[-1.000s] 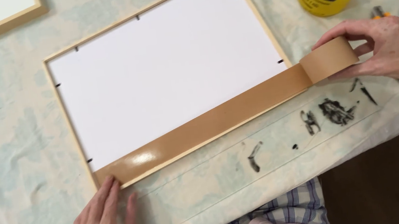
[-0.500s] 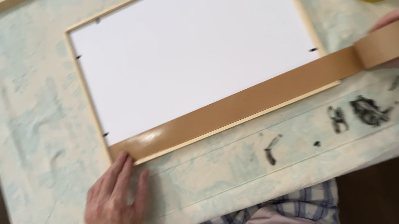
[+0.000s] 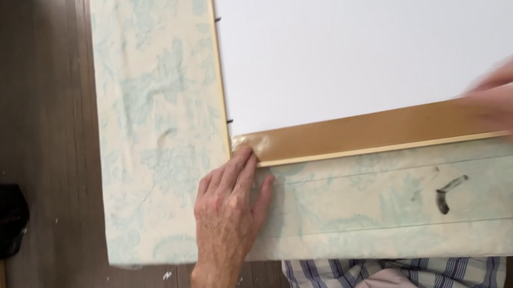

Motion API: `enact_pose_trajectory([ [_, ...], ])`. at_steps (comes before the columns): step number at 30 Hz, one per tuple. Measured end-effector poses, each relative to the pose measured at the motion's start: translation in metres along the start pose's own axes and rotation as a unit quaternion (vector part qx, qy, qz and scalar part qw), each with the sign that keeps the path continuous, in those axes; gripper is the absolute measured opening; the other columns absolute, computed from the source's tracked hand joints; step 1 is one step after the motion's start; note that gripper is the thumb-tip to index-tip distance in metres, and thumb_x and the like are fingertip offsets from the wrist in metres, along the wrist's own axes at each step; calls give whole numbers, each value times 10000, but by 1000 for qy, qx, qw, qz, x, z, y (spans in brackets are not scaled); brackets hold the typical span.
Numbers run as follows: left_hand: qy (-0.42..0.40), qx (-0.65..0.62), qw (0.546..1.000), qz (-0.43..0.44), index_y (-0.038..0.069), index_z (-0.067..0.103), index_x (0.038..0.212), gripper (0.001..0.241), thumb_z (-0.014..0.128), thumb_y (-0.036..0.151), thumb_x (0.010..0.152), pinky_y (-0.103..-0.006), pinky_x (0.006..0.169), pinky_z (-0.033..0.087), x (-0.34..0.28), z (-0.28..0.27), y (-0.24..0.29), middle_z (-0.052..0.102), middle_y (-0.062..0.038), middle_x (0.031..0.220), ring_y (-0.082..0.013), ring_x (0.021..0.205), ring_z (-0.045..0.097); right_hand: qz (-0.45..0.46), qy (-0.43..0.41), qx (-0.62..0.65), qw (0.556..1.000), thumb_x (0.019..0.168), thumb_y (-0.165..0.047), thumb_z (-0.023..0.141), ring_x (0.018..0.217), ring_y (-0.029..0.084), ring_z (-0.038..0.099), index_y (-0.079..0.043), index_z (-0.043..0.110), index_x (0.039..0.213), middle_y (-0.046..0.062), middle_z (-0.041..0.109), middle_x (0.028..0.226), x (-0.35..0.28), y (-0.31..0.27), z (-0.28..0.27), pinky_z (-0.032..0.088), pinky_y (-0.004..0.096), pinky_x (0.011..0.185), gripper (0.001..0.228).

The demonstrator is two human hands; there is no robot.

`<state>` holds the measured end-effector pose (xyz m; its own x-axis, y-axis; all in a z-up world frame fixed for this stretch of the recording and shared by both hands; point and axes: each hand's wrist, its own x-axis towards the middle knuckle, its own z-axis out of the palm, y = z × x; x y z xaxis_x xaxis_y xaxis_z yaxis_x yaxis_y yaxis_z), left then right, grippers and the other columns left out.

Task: Applying brown adhesive tape to the back of a picture frame to seal the backing, including cutting the tape with a utility knife and smoothing it with a block.

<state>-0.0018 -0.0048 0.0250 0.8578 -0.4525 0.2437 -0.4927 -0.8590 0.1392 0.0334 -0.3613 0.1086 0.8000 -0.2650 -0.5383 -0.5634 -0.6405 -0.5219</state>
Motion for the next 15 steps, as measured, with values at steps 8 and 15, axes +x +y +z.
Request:
enact_pose_trajectory([
  [8, 53, 9, 998, 17, 101, 768, 1100, 237, 775, 273, 937, -358, 873, 525, 16, -6, 5, 757, -22, 1220, -204, 994, 714, -628, 102, -294, 713, 875, -131, 675, 1073, 238, 612, -190, 656, 888, 5, 668, 977, 31, -18, 91, 416, 478, 1055, 64],
  [15, 13, 65, 998, -4, 144, 754, 935, 189, 773, 330, 965, -346, 754, 539, 28, 1, -2, 754, 36, 1010, -163, 803, 702, -533, 39, -335, 776, 769, -173, 796, 1078, 225, 639, -227, 758, 1006, 0, 745, 1025, 28, 53, 14, 308, 579, 1198, 246],
])
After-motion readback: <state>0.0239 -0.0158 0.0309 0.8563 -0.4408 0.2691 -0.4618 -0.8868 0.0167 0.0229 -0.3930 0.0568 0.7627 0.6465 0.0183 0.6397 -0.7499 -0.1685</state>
